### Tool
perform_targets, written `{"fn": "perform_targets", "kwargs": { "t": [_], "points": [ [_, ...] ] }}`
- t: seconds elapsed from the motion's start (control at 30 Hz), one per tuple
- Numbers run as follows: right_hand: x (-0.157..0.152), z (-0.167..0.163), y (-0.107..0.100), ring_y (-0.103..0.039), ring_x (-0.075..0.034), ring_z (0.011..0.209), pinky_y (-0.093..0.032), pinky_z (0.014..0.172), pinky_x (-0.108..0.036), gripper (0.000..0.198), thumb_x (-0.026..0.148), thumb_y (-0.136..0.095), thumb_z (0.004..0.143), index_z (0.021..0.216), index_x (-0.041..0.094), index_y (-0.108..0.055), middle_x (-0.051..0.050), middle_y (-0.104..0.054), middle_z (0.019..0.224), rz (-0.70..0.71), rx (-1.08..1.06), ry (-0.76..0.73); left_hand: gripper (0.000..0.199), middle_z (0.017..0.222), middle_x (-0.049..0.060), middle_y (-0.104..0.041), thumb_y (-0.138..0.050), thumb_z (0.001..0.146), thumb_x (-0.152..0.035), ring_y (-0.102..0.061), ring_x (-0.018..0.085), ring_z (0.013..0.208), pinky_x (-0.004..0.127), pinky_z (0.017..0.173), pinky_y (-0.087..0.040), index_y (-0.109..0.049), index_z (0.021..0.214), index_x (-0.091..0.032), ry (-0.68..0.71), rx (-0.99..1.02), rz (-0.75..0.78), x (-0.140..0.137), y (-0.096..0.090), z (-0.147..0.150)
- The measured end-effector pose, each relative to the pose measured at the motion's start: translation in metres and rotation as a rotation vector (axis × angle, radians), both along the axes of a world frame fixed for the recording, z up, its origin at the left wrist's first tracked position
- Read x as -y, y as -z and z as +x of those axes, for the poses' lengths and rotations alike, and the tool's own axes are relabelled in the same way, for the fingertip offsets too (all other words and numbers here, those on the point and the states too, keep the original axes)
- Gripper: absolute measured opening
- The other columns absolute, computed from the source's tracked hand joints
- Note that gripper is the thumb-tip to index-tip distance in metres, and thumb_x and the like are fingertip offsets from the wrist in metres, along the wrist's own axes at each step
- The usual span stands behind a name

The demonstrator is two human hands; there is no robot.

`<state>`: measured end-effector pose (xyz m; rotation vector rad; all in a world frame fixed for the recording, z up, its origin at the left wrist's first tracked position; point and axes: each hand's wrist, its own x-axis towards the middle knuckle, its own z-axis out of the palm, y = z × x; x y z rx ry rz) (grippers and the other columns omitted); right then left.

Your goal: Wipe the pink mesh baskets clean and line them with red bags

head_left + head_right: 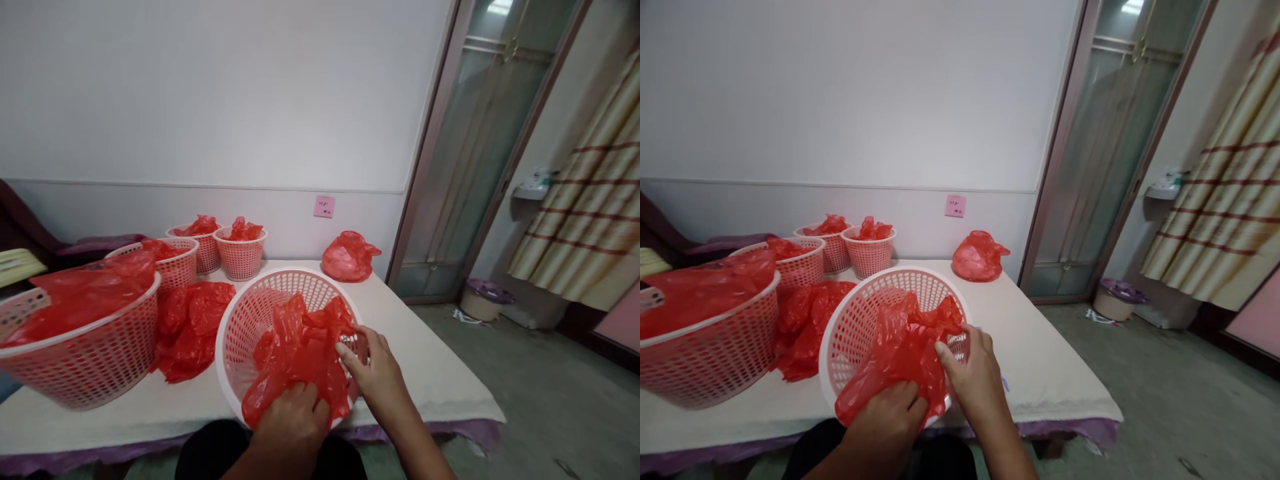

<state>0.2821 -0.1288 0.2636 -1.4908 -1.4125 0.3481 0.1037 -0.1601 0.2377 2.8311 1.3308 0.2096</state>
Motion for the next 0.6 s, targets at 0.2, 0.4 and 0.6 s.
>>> {"fn": "perform_targets", "kwargs": {
  "t": [0.2,0.4,0.6],
  "points": [
    [0.012,-0.02,-0.015,-0.059,-0.028,0.101,-0.046,0.09,-0.04,0.048,0.049,-0.061,0.077,0.112,0.015,-0.058,-0.012,-0.058,0.108,-0.077,0.225,0.009,0.023,0.098,0.008,-0.066,-0.048,0.084,-0.008,-0.062,0.029,0.092,0.049,0.076,-0.054,-0.062,0.098,-0.02,-0.068,0.061,0.008,0.008,0.005,-0.003],
    [0.019,-0.028,-0.016,-0.06,-0.027,0.094,-0.046,0.084,-0.039,0.026,0.038,-0.06,0.081,0.096,0.017,-0.056,-0.011,-0.057,0.099,-0.16,0.384,0.038,0.023,0.1,0.008,-0.066,-0.045,0.087,-0.01,-0.063,0.029,0.091,0.047,0.075,-0.055,-0.062,0.098,-0.019,-0.104,0.046,-0.018,0.01,0.001,-0.002],
    [0.024,-0.023,-0.017,-0.062,-0.024,0.083,-0.046,0.075,-0.035,0.027,0.044,-0.061,0.081,0.094,0.021,-0.059,-0.008,-0.058,0.094,-0.189,0.447,0.03,0.026,0.105,0.009,-0.066,-0.043,0.088,-0.009,-0.062,0.028,0.097,0.046,0.082,-0.053,-0.063,0.101,-0.018,-0.119,0.042,-0.072,0.011,-0.006,0.001]
  ]
}}
